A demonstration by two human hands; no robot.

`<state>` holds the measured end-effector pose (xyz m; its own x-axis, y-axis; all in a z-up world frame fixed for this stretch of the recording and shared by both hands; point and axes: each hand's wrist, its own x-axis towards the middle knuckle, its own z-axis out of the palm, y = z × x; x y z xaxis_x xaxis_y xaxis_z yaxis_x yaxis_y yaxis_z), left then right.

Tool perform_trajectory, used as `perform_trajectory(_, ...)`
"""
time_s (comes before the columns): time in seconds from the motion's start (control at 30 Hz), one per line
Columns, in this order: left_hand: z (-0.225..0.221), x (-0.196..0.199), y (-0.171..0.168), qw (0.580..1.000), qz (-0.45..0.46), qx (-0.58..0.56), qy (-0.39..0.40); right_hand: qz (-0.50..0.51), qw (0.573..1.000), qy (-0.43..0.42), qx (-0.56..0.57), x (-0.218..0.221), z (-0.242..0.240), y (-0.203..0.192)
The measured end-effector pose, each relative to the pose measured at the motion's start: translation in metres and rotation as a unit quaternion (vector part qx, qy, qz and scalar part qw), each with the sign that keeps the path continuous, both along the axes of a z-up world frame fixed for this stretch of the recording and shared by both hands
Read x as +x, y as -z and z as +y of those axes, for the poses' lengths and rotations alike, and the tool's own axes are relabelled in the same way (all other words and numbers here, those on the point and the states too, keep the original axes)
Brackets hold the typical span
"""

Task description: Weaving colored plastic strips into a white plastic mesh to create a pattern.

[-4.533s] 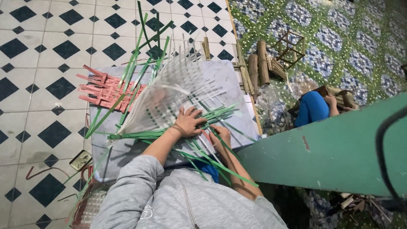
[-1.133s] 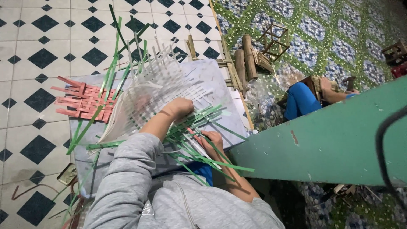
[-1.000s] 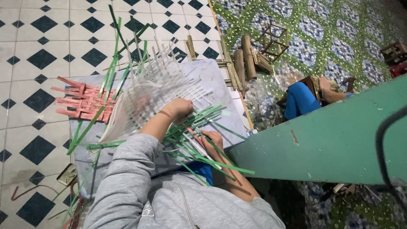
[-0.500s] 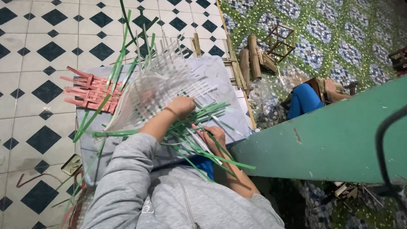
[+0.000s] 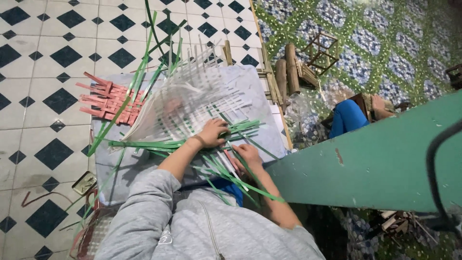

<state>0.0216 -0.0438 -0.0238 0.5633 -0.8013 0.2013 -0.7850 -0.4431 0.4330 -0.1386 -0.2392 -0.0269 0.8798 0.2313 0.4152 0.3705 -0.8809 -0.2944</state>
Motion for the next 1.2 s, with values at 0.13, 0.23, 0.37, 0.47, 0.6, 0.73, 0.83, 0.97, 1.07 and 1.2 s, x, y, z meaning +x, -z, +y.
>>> perform_trajectory(0.13, 0.001, 0.006, 0.01, 1.0, 0.012, -0.006, 0.012, 0.07, 0.996, -0.012, -0.059, -0.023, -0.029, -0.023)
perform_trajectory(0.23, 0.003, 0.004, 0.009, 1.0, -0.008, -0.026, 0.007, 0.228, 0.973, 0.004, -0.03, -0.05, -0.013, -0.119)
perform_trajectory(0.37, 0.006, 0.001, 0.005, 0.999, -0.008, -0.04, 0.006, 0.23, 0.972, 0.051, -0.009, -0.036, -0.014, -0.136)
perform_trajectory(0.47, 0.009, -0.001, -0.001, 0.999, 0.02, -0.035, 0.008, 0.198, 0.966, 0.118, -0.117, 0.002, -0.021, -0.103)
perform_trajectory(0.6, 0.014, -0.002, -0.008, 0.997, 0.065, -0.035, 0.008, 0.303, 0.931, 0.195, -0.058, 0.035, -0.014, -0.07)
perform_trajectory(0.73, 0.017, -0.006, -0.018, 0.997, 0.072, -0.035, 0.001, 0.264, 0.945, 0.192, -0.032, 0.038, -0.01, -0.045)
perform_trajectory(0.83, 0.015, -0.006, -0.016, 0.998, 0.062, -0.02, 0.015, 0.214, 0.961, 0.174, -0.029, 0.028, -0.001, -0.049)
perform_trajectory(0.97, 0.008, -0.012, -0.026, 0.997, 0.069, 0.04, 0.0, 0.231, 0.958, 0.158, 0.066, 0.016, 0.021, -0.073)
perform_trajectory(1.07, 0.008, -0.014, -0.032, 0.995, 0.054, 0.078, -0.018, 0.222, 0.962, 0.143, 0.07, 0.02, 0.014, -0.055)
perform_trajectory(1.2, -0.001, -0.008, -0.025, 0.992, 0.024, 0.115, -0.034, 0.233, 0.956, 0.15, 0.097, 0.023, 0.012, -0.051)
